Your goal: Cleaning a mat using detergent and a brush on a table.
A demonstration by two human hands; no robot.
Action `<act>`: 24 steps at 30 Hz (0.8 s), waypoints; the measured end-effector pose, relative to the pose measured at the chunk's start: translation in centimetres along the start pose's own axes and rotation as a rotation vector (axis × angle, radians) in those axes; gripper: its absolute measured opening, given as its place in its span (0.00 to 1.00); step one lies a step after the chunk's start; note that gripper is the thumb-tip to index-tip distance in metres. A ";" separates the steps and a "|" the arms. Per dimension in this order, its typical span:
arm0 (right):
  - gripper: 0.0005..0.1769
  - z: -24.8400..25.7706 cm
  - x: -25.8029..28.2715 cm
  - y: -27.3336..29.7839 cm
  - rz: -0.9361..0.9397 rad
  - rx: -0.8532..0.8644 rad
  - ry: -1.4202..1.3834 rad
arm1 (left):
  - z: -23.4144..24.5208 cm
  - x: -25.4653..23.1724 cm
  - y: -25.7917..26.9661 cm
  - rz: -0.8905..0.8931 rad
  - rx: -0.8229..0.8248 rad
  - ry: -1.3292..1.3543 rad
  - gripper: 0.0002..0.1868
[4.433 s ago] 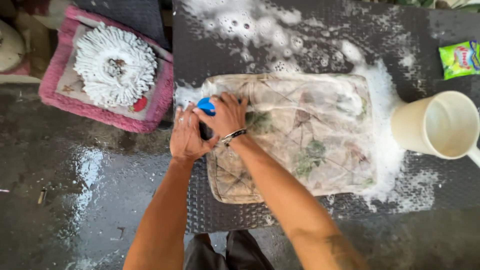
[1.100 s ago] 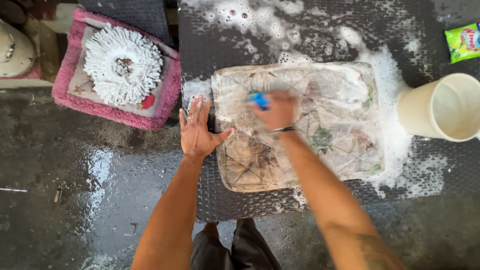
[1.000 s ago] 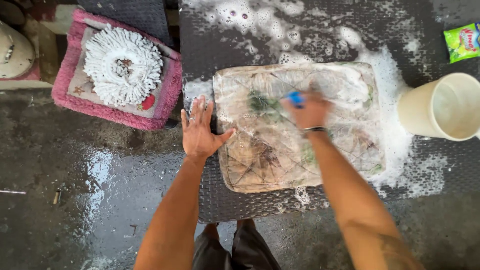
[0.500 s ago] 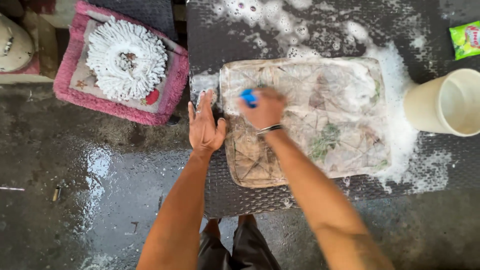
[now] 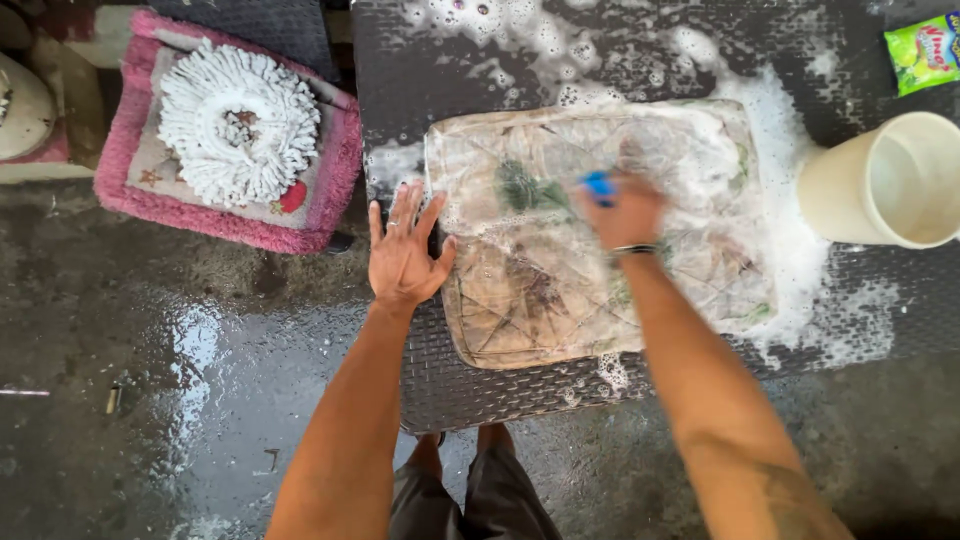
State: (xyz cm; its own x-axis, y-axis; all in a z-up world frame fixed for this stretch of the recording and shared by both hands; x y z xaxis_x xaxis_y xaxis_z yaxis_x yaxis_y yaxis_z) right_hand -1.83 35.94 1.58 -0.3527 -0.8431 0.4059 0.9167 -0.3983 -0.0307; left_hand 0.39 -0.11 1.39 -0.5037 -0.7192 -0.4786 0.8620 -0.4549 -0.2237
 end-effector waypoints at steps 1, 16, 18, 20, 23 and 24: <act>0.26 1.0 -3.1 -0.9 0.003 -0.001 0.002 | -0.2 -0.1 -0.2 0.001 -0.003 0.001 0.34; 0.25 -5.0 13.2 4.9 -0.032 -0.010 0.035 | -0.3 0.8 0.3 0.078 -0.180 0.229 0.30; 0.23 -5.5 18.2 8.1 0.177 0.010 0.152 | -0.1 0.7 0.2 0.103 -0.198 0.262 0.31; 0.21 -7.5 18.3 10.2 0.250 0.015 0.150 | 0.3 0.8 0.3 0.110 -0.195 0.259 0.31; 0.19 -8.0 17.0 10.4 0.371 0.027 0.143 | -0.3 0.4 0.2 0.096 -0.167 0.220 0.32; 0.20 -8.0 16.8 10.1 0.425 0.036 0.129 | -0.5 0.6 0.3 0.079 -0.142 0.173 0.32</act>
State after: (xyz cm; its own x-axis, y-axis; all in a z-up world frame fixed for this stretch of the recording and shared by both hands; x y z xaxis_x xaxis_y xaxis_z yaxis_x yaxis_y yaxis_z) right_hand -0.06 14.84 0.76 0.0384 -0.9682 0.2471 0.9904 0.0041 -0.1378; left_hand 0.35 -0.47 0.62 -0.4272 -0.6435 -0.6351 0.9041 -0.3130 -0.2910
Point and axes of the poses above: each hand's wrist, its own y-axis away from the middle knuckle, its own z-axis out of the back of the hand, x = y × z, the point moved 2 cm from there along -y, towards the middle knuckle, and after that the axes turned 15 degrees about -z, right-handed, at the moved point
